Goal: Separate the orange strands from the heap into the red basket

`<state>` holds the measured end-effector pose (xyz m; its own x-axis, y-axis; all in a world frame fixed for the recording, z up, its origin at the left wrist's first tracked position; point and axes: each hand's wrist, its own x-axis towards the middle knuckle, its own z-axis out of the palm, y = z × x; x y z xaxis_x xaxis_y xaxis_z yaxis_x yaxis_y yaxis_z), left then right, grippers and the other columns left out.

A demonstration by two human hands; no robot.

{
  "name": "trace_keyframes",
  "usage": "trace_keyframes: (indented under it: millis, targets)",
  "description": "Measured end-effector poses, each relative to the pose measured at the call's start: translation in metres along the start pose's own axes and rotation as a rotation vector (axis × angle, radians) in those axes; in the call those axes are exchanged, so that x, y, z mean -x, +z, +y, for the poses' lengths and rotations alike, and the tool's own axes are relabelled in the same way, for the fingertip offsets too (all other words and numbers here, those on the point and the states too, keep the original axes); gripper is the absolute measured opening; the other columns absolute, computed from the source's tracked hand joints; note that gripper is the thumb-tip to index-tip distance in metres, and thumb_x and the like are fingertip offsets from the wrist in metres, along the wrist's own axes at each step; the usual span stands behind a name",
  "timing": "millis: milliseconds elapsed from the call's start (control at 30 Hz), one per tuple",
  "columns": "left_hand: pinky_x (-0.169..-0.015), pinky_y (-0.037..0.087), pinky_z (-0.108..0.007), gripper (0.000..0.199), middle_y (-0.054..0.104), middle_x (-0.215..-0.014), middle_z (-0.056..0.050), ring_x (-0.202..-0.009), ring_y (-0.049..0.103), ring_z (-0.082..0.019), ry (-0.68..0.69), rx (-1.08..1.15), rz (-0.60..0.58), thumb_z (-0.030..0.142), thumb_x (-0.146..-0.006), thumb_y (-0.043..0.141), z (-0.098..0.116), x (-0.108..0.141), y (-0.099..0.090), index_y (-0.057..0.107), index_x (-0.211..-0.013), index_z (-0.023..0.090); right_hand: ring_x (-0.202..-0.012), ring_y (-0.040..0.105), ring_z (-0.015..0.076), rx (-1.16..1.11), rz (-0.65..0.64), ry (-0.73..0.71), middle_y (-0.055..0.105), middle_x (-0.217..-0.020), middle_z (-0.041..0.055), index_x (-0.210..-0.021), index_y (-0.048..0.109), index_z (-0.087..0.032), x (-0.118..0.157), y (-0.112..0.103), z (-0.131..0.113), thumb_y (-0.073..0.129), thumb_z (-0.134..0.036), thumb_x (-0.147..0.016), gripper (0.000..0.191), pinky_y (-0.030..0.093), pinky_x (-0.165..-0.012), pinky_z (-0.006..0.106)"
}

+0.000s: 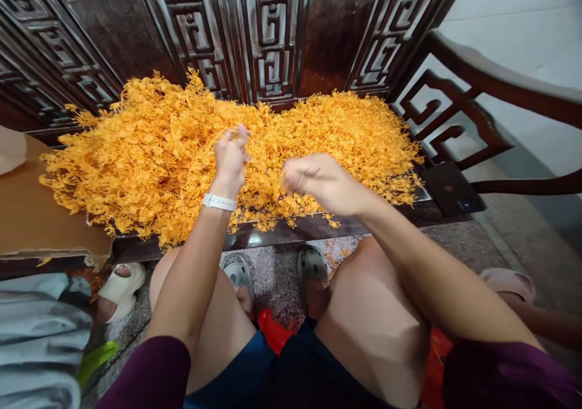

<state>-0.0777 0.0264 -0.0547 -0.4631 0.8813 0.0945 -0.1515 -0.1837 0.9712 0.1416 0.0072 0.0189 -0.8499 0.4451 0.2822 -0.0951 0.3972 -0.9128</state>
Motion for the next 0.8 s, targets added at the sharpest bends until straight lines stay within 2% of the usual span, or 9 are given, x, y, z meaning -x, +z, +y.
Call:
trace_keyframes:
  millis: [100,133,167,233,333,400,567,700,800]
  targets:
    - [-0.049,0.025,-0.031,0.028,0.046,-0.059,0.005,-0.046,0.025,-0.01,0.007,-0.004,0.096,0.041,-0.091,0.077,0.009,-0.011,-0.021,0.058,-0.076,0.027,-0.073,0.056,0.0128,0.107,-0.497,0.002,0.065,-0.078,0.0017,-0.081,0.067,-0.017,0.006,0.016,-0.013,0.056,-0.049,-0.11,0.044,0.041,-0.073,0.029]
    - [-0.05,0.026,-0.032,0.028,0.048,-0.06,0.004,-0.048,0.028,-0.01,0.039,-0.028,0.068,0.042,-0.091,0.078,0.014,-0.01,-0.024,0.06,-0.076,0.027,-0.073,0.056,0.013,0.122,-0.569,0.02,0.066,-0.079,0.0017,-0.083,0.068,-0.017,0.006,0.018,-0.013,0.059,-0.048,-0.108,0.041,0.041,-0.072,0.029]
    - [-0.051,0.028,-0.032,0.027,0.052,-0.063,0.003,-0.049,0.032,-0.01,0.072,-0.05,0.037,0.043,-0.091,0.078,0.019,-0.008,-0.025,0.062,-0.076,0.027,-0.072,0.055,0.013,0.108,-0.566,0.042,0.065,-0.078,0.0017,-0.084,0.068,-0.017,0.005,0.017,-0.01,0.063,-0.049,-0.106,0.039,0.042,-0.071,0.029]
    - [-0.054,0.032,-0.03,0.026,0.062,-0.074,0.0,-0.055,0.041,-0.01,0.118,-0.067,-0.001,0.042,-0.091,0.079,0.027,-0.001,-0.022,0.065,-0.077,0.025,-0.068,0.055,0.0131,-0.025,-0.33,0.087,0.063,-0.076,0.0012,-0.088,0.068,-0.018,0.0,0.009,-0.002,0.068,-0.058,-0.1,0.041,0.042,-0.066,0.029]
    - [-0.059,0.037,-0.028,0.021,0.07,-0.089,-0.003,-0.064,0.049,-0.01,0.151,-0.046,-0.075,0.036,-0.093,0.078,0.031,0.011,-0.011,0.069,-0.079,0.023,-0.061,0.053,0.0142,-0.313,0.194,0.159,0.058,-0.07,0.0008,-0.098,0.068,-0.02,-0.01,-0.014,0.013,0.058,-0.074,-0.098,0.055,0.043,-0.06,0.031]
    - [-0.064,0.041,-0.026,0.019,0.072,-0.093,-0.004,-0.07,0.053,-0.011,0.168,-0.028,-0.169,0.033,-0.094,0.076,0.03,0.017,-0.004,0.07,-0.079,0.022,-0.054,0.047,0.0144,-0.412,0.385,0.195,0.052,-0.062,-0.0003,-0.099,0.068,-0.022,-0.014,-0.027,0.022,0.049,-0.082,-0.097,0.063,0.039,-0.055,0.032]
    - [-0.078,0.05,-0.029,0.018,0.071,-0.087,-0.003,-0.079,0.063,-0.013,0.154,0.027,-0.414,0.038,-0.093,0.077,0.023,0.027,0.007,0.073,-0.083,0.023,-0.051,0.041,0.0133,-0.47,0.481,0.247,0.051,-0.062,-0.001,-0.103,0.067,-0.024,-0.016,-0.031,0.031,0.052,-0.088,-0.091,0.067,0.035,-0.052,0.032]
    - [-0.074,0.051,-0.03,0.017,0.069,-0.082,-0.002,-0.07,0.059,-0.012,0.149,-0.031,-0.488,0.039,-0.091,0.078,0.022,0.031,0.009,0.075,-0.085,0.023,-0.057,0.045,0.012,-0.425,0.522,0.219,0.055,-0.072,-0.002,-0.106,0.061,-0.026,-0.016,-0.022,0.028,0.069,-0.078,-0.089,0.055,0.036,-0.054,0.03]
    - [-0.071,0.05,-0.029,0.016,0.069,-0.078,-0.002,-0.066,0.059,-0.012,0.128,-0.051,-0.48,0.035,-0.089,0.08,0.019,0.03,0.011,0.074,-0.083,0.021,-0.06,0.045,0.011,-0.348,0.49,0.177,0.053,-0.072,-0.0023,-0.094,0.058,-0.025,-0.016,-0.02,0.026,0.078,-0.067,-0.089,0.047,0.036,-0.056,0.029]
